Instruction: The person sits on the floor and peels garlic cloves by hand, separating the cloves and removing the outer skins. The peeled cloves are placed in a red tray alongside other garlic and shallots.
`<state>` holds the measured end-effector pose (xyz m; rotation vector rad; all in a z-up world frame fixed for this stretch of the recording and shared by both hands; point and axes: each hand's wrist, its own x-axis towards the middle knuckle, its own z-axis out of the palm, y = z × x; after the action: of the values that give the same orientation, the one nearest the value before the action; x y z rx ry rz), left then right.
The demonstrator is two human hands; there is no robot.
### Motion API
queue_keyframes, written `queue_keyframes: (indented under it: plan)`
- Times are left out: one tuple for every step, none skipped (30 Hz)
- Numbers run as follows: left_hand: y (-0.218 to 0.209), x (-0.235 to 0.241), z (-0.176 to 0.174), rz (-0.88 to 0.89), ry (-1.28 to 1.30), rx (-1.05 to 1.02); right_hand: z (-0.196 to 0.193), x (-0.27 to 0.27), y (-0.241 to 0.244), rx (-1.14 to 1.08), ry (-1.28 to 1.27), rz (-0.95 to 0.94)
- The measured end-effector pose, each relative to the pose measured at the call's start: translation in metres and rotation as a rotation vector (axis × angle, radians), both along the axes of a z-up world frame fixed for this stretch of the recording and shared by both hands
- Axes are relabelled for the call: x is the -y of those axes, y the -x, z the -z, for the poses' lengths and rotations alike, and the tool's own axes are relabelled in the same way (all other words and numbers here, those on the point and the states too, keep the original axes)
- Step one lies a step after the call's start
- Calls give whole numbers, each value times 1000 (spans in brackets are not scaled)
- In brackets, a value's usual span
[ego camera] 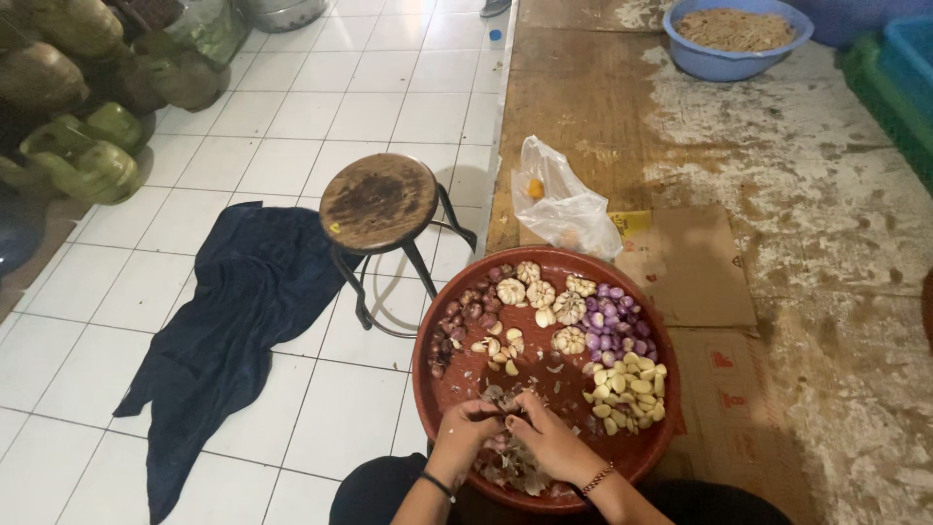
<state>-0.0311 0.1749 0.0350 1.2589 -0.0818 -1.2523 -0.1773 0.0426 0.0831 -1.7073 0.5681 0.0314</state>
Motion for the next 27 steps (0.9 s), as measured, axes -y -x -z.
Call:
queue_keyframes:
  plan:
    - [1,-2,1,14,3,48,3,-1,1,-19,-45,9]
    - [2,-2,2,27,7,96,5,0,3,-39,-90,17]
    - [-2,2,0,42,16,149,6,4,1,-52,-131,26]
    - [-5,5,-1,70,22,141,8,8,0,-88,-222,54]
    - [-4,3,-2,93,24,126,10,8,2,-130,-317,77]
    - [-5,0,-4,116,26,110,12,8,4,-173,-412,100]
    - [-8,0,-8,138,15,118,12,10,4,-119,-464,98]
    - [-10,-2,-13,161,5,126,13,10,3,-66,-515,95]
    - [-13,-1,-16,187,-1,133,13,12,5,-12,-561,97]
    - [-16,0,-20,209,-20,176,13,17,4,-128,-683,170]
    - [-18,-2,-24,231,-44,214,14,22,2,-249,-811,244]
    - [-18,1,-26,252,-67,252,13,26,2,-369,-938,318]
    - [-16,4,-27,191,-6,276,13,27,4,-227,-1002,264]
    - [-11,9,-28,129,56,300,12,26,6,-83,-1061,209]
    - [-4,6,-28,60,104,321,11,20,9,56,-1127,145]
    - [4,6,-28,22,127,492,10,16,12,48,-1164,195]
    - [10,10,-29,-22,152,670,6,16,11,43,-1196,235]
    - [15,14,-31,-67,175,849,2,17,8,38,-1228,276]
    - [22,14,-32,-76,114,850,0,15,7,60,-1228,312]
    - [26,16,-31,-86,52,850,-2,14,5,82,-1227,348]
    - [31,16,-30,-97,-19,840,-3,11,6,91,-1232,388]
    - [31,16,-28,-102,22,741,-3,10,5,77,-1221,385]
    - [32,16,-25,-109,60,639,-2,9,7,60,-1212,384]
    - [33,15,-21,-118,99,537,0,8,8,43,-1202,383]
    - [33,14,-18,-125,74,463,2,5,8,71,-1209,354]
    - [34,13,-15,-133,49,388,4,2,9,98,-1217,325]
    - [34,14,-12,-143,38,319,6,2,8,134,-1214,293]
